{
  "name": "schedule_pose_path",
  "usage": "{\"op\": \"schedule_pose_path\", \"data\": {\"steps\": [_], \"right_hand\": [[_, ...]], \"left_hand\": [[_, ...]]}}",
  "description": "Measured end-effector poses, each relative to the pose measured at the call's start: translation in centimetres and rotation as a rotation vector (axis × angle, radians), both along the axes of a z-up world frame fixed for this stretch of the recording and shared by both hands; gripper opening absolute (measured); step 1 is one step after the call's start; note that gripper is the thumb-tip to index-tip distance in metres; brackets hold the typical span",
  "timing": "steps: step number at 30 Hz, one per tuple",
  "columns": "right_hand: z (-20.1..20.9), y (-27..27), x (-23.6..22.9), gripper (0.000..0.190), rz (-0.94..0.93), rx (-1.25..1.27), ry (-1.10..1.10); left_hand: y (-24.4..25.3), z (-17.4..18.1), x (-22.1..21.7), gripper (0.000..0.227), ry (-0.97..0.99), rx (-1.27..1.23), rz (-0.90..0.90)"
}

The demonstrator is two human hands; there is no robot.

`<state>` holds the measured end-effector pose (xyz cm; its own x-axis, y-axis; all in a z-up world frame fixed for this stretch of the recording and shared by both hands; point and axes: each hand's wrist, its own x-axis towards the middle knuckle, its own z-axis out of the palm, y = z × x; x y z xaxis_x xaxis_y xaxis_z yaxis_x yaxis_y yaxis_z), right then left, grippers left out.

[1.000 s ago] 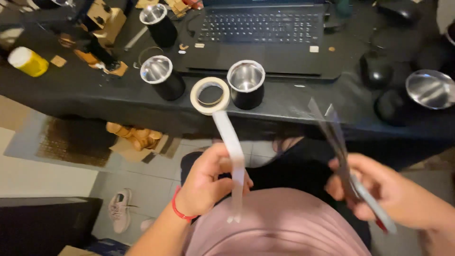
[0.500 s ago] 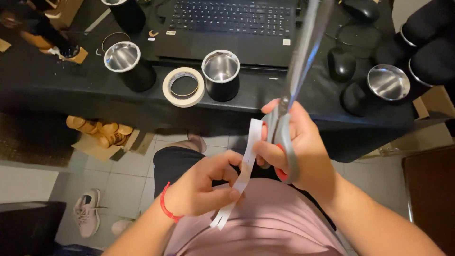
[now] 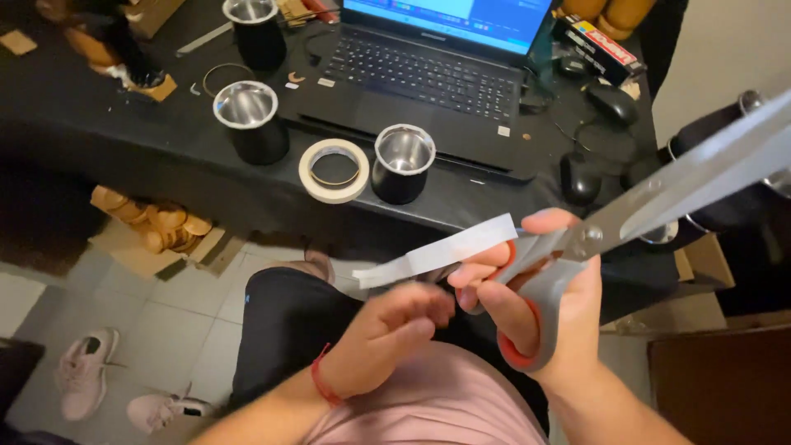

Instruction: The person cuts a strip of white tape using scissors and then applies it to the rim of a black cup. They smooth the tape around the edge of the cup with their fingers.

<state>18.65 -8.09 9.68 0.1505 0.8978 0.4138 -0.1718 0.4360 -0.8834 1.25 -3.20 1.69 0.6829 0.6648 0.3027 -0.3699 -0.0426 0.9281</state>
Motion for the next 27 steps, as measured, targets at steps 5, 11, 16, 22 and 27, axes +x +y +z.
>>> {"op": "schedule_pose_path", "data": {"steps": [5, 11, 16, 22, 27], "right_hand": [[-1.6, -0.5, -0.5, 0.047, -0.063, -0.049, 0.009], [-2.9, -1.0, -0.5, 0.049, -0.138, -0.067, 0.009], [-3.6, -1.4, -0.6, 0.051, -0.147, -0.100, 0.042], [-5.0, -1.6, -0.6, 0.049, -0.205, -0.232, -0.039], [-4.0, -1.5, 0.6, 0.044, -0.298, -0.255, -0.115]], "left_hand": [[0.5, 2.1, 0.7, 0.018, -0.006, -0.375, 0.438], [0.3, 2.8, 1.0, 0.014, -0.059, -0.371, 0.508], [0.1, 2.6, 0.8, 0.017, -0.054, -0.338, 0.595], [0.2, 2.7, 0.2, 0.020, -0.114, -0.131, 0.553], [0.8, 2.9, -0.7, 0.011, -0.117, -0.122, 0.425]]}}
